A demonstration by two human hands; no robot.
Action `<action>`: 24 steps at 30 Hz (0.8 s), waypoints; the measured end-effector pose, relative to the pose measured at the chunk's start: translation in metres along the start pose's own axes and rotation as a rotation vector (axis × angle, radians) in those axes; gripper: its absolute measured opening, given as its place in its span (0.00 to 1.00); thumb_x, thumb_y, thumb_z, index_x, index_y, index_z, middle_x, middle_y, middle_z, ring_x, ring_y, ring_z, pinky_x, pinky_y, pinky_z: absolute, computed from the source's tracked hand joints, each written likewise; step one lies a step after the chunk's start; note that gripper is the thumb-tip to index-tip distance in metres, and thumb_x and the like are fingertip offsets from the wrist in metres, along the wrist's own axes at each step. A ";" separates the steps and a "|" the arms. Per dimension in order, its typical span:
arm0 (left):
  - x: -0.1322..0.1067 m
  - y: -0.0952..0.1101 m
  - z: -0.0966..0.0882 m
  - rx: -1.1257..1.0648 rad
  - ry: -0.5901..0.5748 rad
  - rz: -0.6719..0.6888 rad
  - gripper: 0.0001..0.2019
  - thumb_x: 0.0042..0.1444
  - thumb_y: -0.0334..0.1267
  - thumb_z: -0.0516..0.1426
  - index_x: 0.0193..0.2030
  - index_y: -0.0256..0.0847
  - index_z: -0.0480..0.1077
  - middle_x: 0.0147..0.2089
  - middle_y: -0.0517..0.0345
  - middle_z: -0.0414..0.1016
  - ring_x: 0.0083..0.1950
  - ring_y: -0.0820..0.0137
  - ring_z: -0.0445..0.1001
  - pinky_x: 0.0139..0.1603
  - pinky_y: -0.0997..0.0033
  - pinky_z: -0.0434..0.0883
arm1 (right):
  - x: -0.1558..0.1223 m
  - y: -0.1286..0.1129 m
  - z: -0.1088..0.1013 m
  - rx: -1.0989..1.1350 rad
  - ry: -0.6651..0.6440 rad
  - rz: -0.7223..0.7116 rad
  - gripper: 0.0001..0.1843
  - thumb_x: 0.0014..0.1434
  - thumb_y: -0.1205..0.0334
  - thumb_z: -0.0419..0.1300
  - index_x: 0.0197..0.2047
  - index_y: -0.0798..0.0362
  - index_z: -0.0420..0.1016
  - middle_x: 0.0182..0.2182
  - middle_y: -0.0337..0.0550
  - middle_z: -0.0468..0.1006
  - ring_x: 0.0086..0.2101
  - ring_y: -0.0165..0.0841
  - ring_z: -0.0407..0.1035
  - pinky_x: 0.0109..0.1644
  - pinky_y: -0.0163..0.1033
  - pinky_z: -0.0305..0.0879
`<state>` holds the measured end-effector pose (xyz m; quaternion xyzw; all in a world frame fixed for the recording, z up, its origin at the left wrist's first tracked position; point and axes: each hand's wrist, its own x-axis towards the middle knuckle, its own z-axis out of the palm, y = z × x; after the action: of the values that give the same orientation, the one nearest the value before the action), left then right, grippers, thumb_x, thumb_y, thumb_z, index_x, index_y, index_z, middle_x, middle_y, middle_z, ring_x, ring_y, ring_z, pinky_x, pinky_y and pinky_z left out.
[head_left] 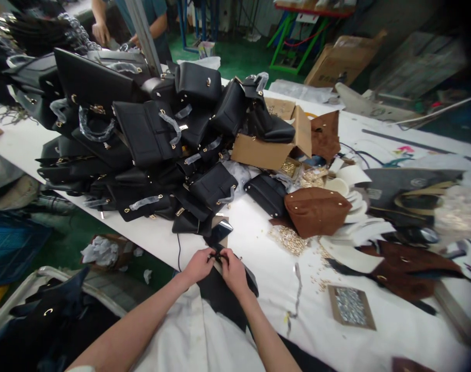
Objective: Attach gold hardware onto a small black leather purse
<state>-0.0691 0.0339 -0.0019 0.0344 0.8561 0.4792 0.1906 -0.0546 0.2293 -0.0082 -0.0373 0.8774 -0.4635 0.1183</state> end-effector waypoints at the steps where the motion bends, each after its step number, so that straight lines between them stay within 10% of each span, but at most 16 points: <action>1: 0.001 0.001 -0.001 0.008 -0.002 0.005 0.13 0.66 0.36 0.56 0.53 0.44 0.78 0.50 0.51 0.84 0.52 0.61 0.81 0.57 0.63 0.76 | 0.002 0.000 -0.001 0.017 -0.005 -0.016 0.13 0.71 0.63 0.51 0.52 0.48 0.75 0.46 0.43 0.82 0.46 0.36 0.76 0.55 0.42 0.71; 24: 0.008 0.002 -0.007 -0.020 -0.090 -0.009 0.11 0.63 0.36 0.56 0.44 0.44 0.81 0.45 0.54 0.85 0.49 0.60 0.81 0.54 0.63 0.72 | -0.011 0.003 0.001 0.039 0.011 -0.013 0.13 0.74 0.53 0.55 0.52 0.47 0.79 0.48 0.43 0.83 0.49 0.37 0.78 0.59 0.45 0.70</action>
<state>-0.0790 0.0309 0.0006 0.0500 0.8420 0.4848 0.2315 -0.0438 0.2320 -0.0095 -0.0380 0.8685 -0.4815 0.1113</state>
